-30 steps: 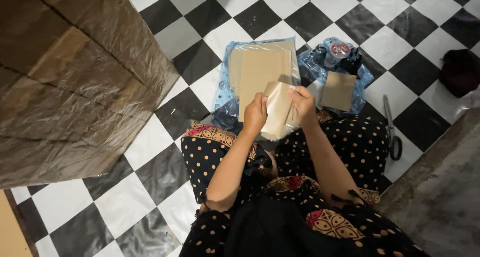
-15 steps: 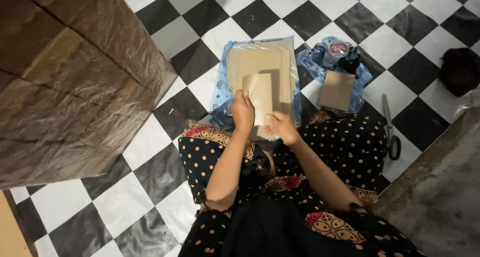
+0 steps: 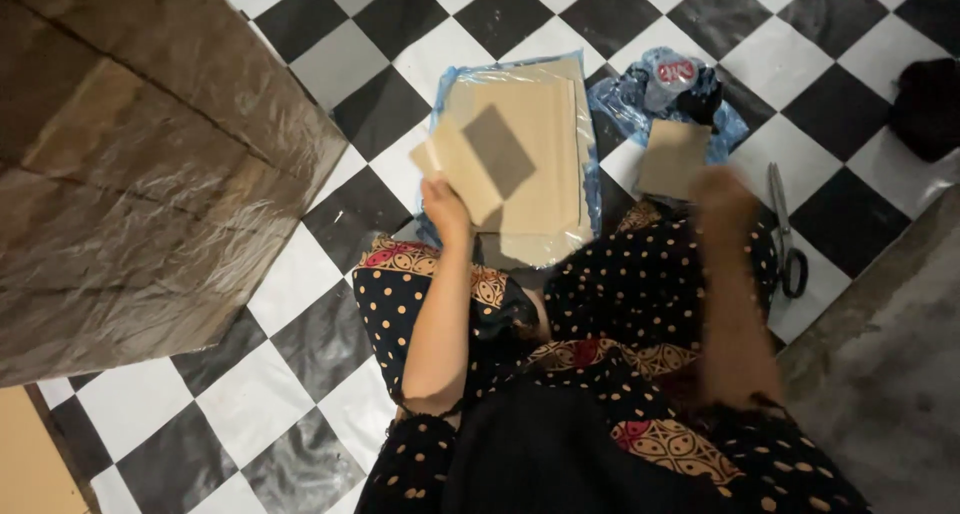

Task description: Cutting cardboard sheets with scissors and folding them into packaging inserts

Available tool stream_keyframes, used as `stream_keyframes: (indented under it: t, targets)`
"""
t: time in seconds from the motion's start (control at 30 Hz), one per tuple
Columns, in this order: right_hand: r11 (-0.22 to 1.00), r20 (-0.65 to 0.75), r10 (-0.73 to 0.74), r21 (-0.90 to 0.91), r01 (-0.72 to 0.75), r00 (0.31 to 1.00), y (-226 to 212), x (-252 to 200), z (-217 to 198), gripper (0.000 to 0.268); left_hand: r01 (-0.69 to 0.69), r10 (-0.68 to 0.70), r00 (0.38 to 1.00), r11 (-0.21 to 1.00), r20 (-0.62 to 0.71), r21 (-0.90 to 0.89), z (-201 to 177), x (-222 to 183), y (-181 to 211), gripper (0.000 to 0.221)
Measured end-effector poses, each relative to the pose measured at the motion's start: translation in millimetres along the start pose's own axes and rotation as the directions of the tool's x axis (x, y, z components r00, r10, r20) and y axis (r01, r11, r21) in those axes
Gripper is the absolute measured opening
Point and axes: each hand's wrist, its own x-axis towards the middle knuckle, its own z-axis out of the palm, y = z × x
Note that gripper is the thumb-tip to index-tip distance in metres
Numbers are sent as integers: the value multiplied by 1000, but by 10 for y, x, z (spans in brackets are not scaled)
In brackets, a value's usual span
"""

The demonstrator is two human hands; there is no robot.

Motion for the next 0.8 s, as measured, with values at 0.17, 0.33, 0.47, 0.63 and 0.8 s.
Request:
stream_keyframes:
  t: [0.17,0.33,0.47,0.63,0.8]
  targets:
    - [613,351,744,-18,-790,569,1227,-1072,-262,19,466,-382,882,628,275,-624,45,102,-217,22]
    - [117,510,846,112,-987,158,1180,-1996,354,53,460,-366,887,656,281,-598,186,97,-348,15]
    - [427,290,877,-111,-897,382,1250,-2243,626,28,466,-380,885,725,270,-508,144,77,-310,21]
    - [264,589,808,-331,-906,20,1385,-2135,340,32,531,-460,847,707,267,-468,183,95,-291,17]
    - [314,674,729,-487,-815,-122,1806,-2394,664,55,516,-453,853,652,260,-556,310,122,-529,19]
